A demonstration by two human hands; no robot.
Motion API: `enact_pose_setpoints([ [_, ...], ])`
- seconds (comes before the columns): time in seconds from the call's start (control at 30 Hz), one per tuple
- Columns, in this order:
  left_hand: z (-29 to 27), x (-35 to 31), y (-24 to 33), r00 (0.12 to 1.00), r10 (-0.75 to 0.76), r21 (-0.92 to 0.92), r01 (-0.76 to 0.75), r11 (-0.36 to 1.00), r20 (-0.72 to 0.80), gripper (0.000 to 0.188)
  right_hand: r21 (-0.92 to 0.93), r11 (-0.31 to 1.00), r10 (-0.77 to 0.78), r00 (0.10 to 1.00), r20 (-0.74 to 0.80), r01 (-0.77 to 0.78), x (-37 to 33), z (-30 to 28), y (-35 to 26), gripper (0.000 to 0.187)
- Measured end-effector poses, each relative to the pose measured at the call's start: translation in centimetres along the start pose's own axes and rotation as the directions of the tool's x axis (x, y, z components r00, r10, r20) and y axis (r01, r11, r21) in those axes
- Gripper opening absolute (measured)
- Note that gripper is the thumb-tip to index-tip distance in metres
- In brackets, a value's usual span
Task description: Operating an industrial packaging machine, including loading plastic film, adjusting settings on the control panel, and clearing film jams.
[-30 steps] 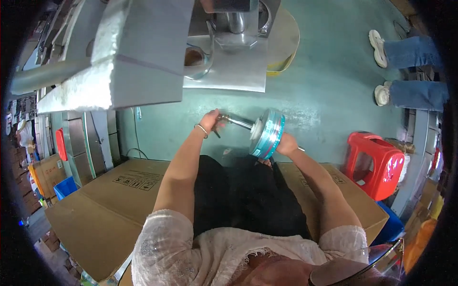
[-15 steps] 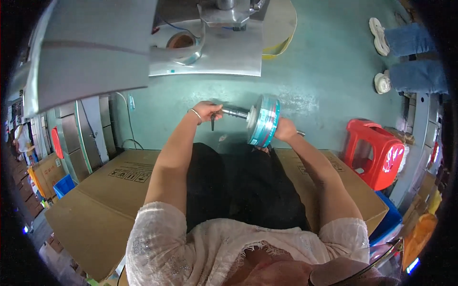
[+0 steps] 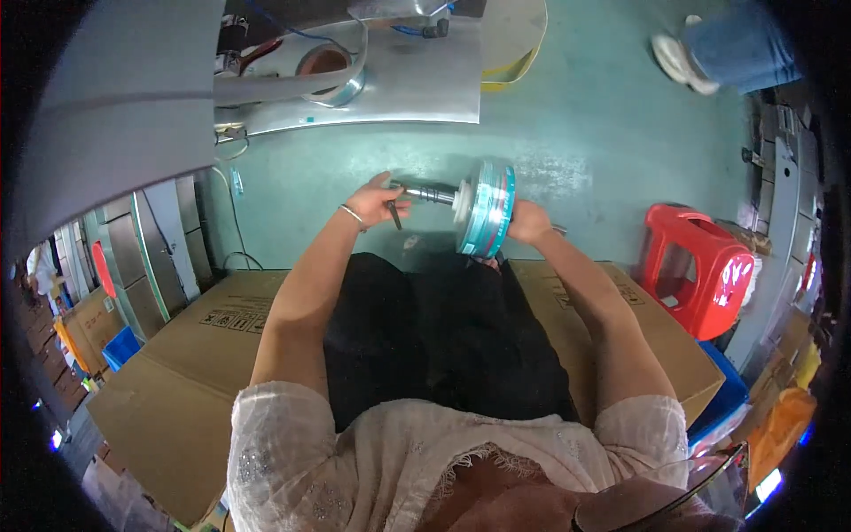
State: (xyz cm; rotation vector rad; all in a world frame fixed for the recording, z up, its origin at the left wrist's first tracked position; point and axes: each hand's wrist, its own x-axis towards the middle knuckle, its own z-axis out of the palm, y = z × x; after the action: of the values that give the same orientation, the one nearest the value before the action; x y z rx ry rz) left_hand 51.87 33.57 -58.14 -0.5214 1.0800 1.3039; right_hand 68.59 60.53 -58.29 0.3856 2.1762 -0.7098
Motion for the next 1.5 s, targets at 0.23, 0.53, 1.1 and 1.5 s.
enact_pose_setpoints([
  [0.23, 0.6, 0.5, -0.9, 0.992, 0.083, -0.183, -0.099, 0.978, -0.092, 0.063, -0.017, 1.0, -0.027, 0.999, -0.046, 0.026, 0.0, 0.5, 0.0, 0.058],
  [0.53, -2.8, 3.1, 0.6, 0.881, 0.281, 0.882, -0.437, 0.175, 0.381, 0.03, -0.018, 0.998, -0.058, 0.997, -0.042, 0.057, 0.1, -0.4, -0.5, 0.056],
  [1.1, 9.0, 5.5, -3.4, 0.962, 0.272, 0.952, 0.072, -0.297, 0.012, 0.026, -0.127, 0.991, -0.046, 0.998, -0.036, 0.041, -0.5, 0.0, -3.0, 0.048],
  [1.5, 5.5, 5.1, -5.2, 0.957, 0.219, 0.982, -0.18, -0.053, 0.188, 0.033, -0.405, 0.9, -0.293, 0.912, -0.286, 0.162, 2.8, -2.6, -5.0, 0.035],
])
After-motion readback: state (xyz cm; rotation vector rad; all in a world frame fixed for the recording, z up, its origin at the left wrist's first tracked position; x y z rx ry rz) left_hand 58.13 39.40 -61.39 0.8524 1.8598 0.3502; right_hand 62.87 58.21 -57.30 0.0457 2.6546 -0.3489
